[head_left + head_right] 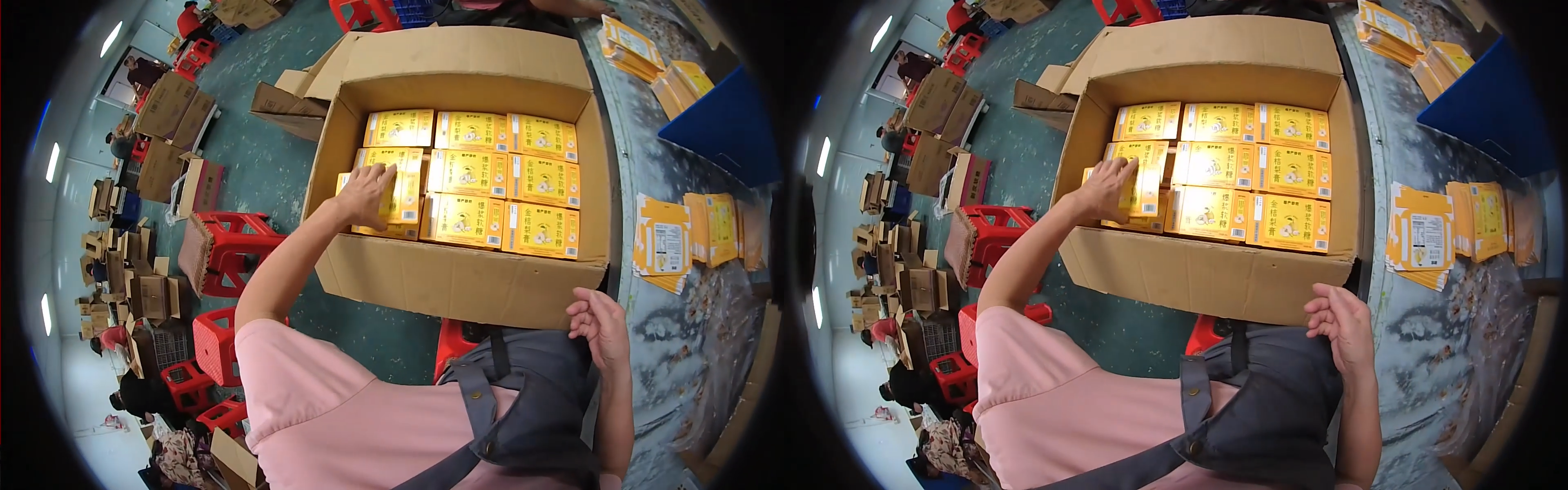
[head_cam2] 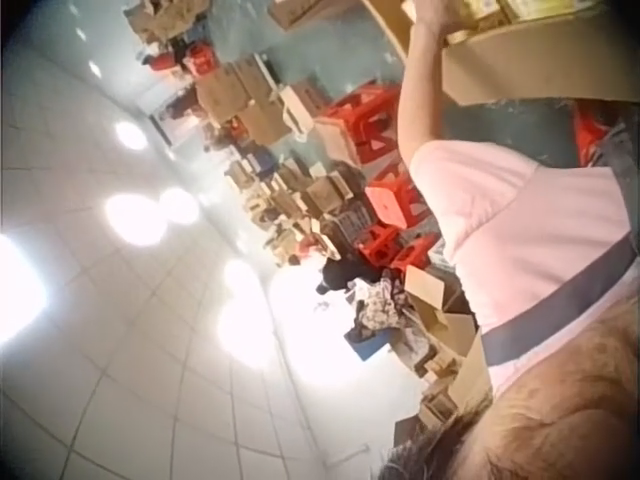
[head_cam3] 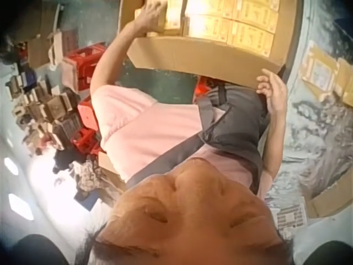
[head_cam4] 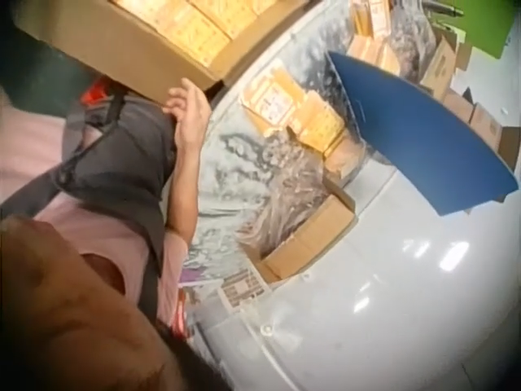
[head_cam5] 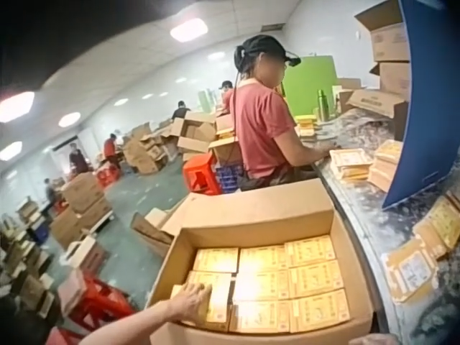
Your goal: Packing small individually wrapped items into yellow cardboard boxes and then into a larger shipping carton.
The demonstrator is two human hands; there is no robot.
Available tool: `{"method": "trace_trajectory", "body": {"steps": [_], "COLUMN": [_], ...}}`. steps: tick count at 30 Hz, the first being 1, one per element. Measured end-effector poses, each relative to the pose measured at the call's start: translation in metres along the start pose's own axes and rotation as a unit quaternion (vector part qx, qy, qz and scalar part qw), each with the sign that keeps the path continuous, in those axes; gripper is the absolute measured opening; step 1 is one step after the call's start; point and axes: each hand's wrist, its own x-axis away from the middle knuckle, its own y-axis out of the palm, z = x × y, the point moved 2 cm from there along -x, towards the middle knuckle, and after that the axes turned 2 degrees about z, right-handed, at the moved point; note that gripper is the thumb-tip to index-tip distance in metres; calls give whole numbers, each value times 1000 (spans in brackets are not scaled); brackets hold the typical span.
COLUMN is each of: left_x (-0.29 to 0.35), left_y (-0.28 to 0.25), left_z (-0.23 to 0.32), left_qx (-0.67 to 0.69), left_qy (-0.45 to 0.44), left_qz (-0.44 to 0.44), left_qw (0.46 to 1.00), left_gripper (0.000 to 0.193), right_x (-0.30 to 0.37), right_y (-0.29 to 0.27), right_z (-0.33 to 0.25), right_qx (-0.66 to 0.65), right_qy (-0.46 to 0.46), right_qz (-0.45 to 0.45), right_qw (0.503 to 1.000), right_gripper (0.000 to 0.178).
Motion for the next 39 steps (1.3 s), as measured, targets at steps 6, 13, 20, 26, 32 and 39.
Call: {"method": "trace_trajectory", "body": {"steps": [6,13,20,26,32,39], "left_x": [-7,-7,-9,-22,-44,-140], "left_y": [44,43,51,67,6,-118], "left_z": [-1,-3,-10,6,51,281], "left_qx": [-79,-73,0,10,-153,204], "left_qy": [5,39,61,49,-16,267], "left_qz": [-53,-73,-102,-71,-135,292], "left_qw": [995,994,993,996,979,895], "left_gripper": [128,128,118,103,108,47], "right_x": [6,20,23,31,31,1], "right_y": [-11,-31,-47,-60,-89,-147], "right_z": [5,13,21,25,25,-7], "right_qx": [8,-5,-35,-60,1,-96], "right_qy": [-10,-27,-32,-48,-53,-119], "right_qz": [51,72,87,115,177,274], "right_qw": [999,997,995,990,983,950], "right_gripper": [33,34,34,33,30,29]}}
